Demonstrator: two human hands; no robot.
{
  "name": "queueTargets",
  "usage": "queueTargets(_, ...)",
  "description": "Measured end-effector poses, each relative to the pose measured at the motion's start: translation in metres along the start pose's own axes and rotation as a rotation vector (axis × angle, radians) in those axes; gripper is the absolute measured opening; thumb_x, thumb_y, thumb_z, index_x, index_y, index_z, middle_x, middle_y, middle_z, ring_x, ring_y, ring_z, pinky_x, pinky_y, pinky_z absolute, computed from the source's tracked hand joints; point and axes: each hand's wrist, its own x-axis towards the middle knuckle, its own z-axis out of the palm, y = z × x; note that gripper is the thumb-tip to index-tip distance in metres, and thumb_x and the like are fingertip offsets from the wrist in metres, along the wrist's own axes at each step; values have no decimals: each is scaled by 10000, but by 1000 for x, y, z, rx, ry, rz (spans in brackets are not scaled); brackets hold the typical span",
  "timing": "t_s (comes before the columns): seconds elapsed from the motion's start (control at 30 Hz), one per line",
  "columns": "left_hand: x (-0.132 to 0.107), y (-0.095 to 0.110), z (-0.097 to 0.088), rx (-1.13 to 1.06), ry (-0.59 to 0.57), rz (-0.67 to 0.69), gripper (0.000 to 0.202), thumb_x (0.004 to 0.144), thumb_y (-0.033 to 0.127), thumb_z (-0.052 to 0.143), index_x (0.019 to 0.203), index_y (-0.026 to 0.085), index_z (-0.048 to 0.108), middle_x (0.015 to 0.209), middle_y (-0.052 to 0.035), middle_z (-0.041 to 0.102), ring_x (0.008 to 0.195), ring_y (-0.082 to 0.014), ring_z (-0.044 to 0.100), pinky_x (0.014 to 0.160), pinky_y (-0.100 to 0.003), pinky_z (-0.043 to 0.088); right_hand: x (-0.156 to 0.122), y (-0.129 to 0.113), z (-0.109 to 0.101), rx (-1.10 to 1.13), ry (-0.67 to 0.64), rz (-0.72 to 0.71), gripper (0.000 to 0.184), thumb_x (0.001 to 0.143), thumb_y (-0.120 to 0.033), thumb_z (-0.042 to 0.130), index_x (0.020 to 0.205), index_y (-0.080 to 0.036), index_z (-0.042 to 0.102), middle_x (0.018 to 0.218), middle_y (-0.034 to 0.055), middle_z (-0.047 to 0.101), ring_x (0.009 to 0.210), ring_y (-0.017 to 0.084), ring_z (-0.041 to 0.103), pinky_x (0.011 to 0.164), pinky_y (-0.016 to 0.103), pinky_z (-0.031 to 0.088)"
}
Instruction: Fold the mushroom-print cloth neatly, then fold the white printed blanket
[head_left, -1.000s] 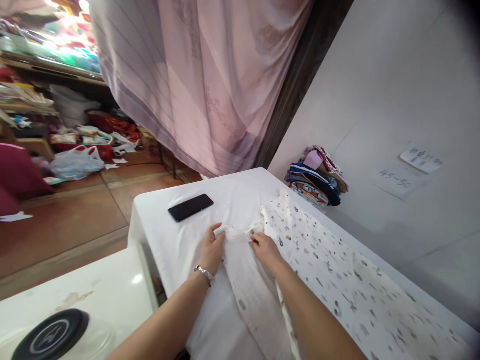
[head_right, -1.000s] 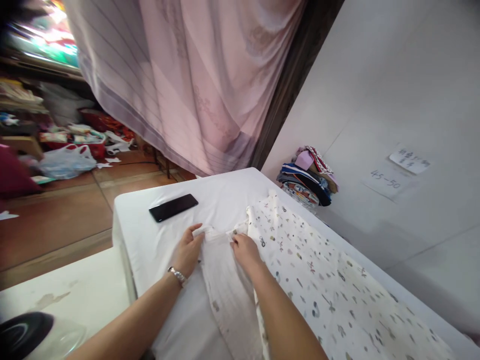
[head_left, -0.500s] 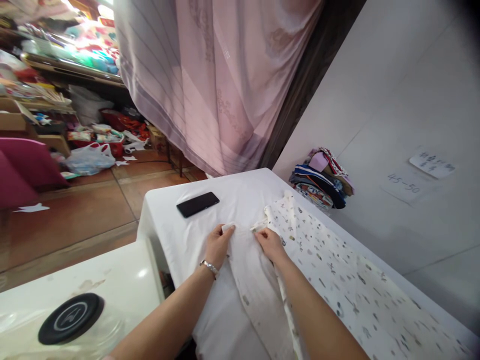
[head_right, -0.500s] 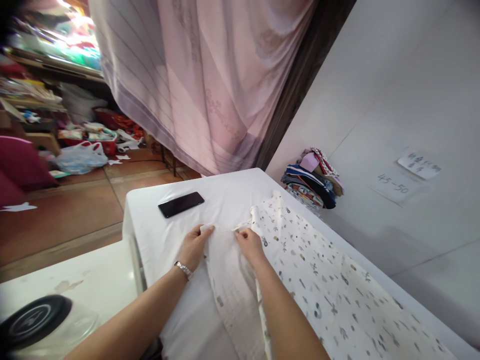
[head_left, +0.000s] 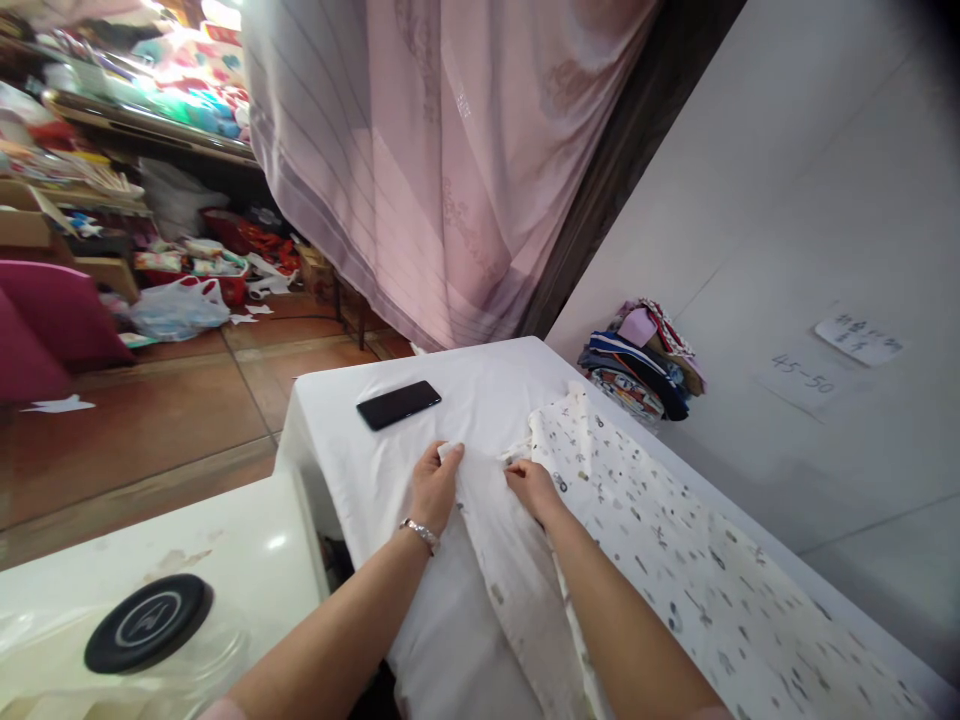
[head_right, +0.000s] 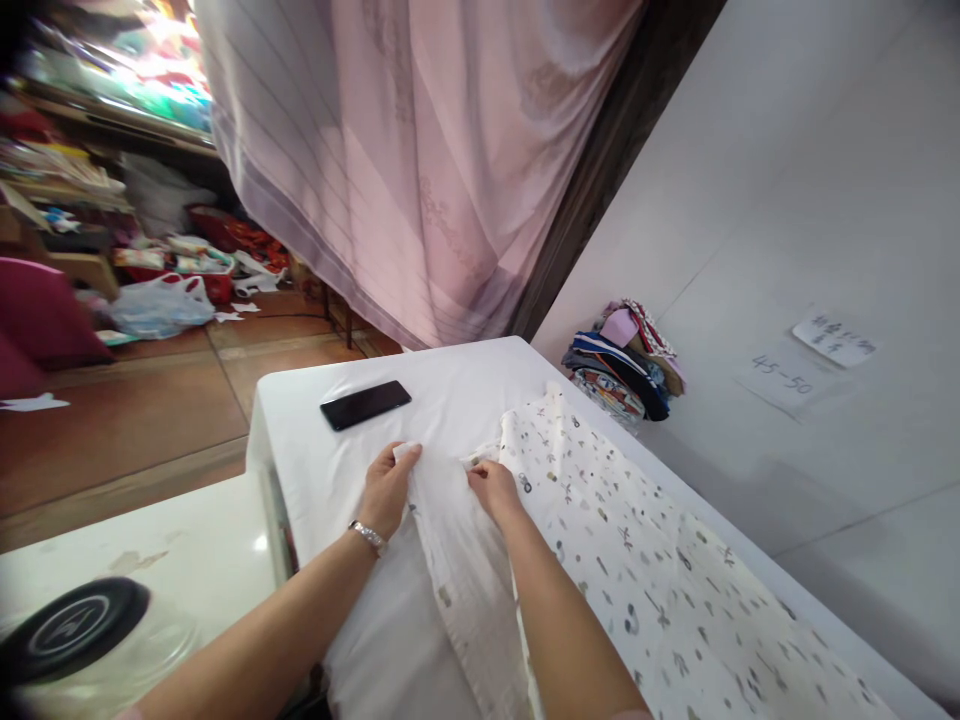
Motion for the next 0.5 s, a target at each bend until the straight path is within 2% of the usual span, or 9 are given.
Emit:
queueTargets(0.1,0,-1,0,53,2,3,314,664,460,606,670,168,491,542,56,440,486,-81,418,453,-181,330,0,-3,1,13,24,-45,99,646,-243,543,576,-198,596,587,-28,590,604,144,525,587,230,363)
queueTargets(0.17,0,-1,0,106,10,8,308,661,451,606,643,167,488,532,57,429,480,-75,397,446,-175,307,1,-7,-9,31,80,-59,147,686,-272,503,584,-189,569,591,-25,563,616,141,507,599,230,365)
queueTargets(0.27,0,-2,0,176,0,18,288,665,430,603,619,167,496,517,58,414,478,-74,378,442,-173,282,-2,-25,-41,79,293,-74,228,769,-351,424,687,-178,549,629,-16,529,634,137,475,602,230,365)
queueTargets(0.33,0,-2,0,205,-25,35,270,674,422,597,630,168,517,525,54,425,489,-78,386,450,-177,285,-10,-46,-61,122,433,-162,246,787,-393,433,735,-176,537,606,-27,494,579,122,436,555,223,349)
queueTargets(0.4,0,-3,1,219,-52,65,257,680,415,593,639,169,533,537,51,438,498,-80,393,460,-180,292,-20,-70,-70,129,403,-300,235,799,-395,453,780,-177,539,611,-30,498,549,110,424,530,215,339)
queueTargets(0.5,-1,-4,1,234,-70,92,262,676,414,589,607,170,522,515,54,421,484,-80,376,455,-185,280,-32,-93,-51,78,213,-398,207,809,-371,462,761,-186,542,621,-25,533,553,106,457,533,208,345)
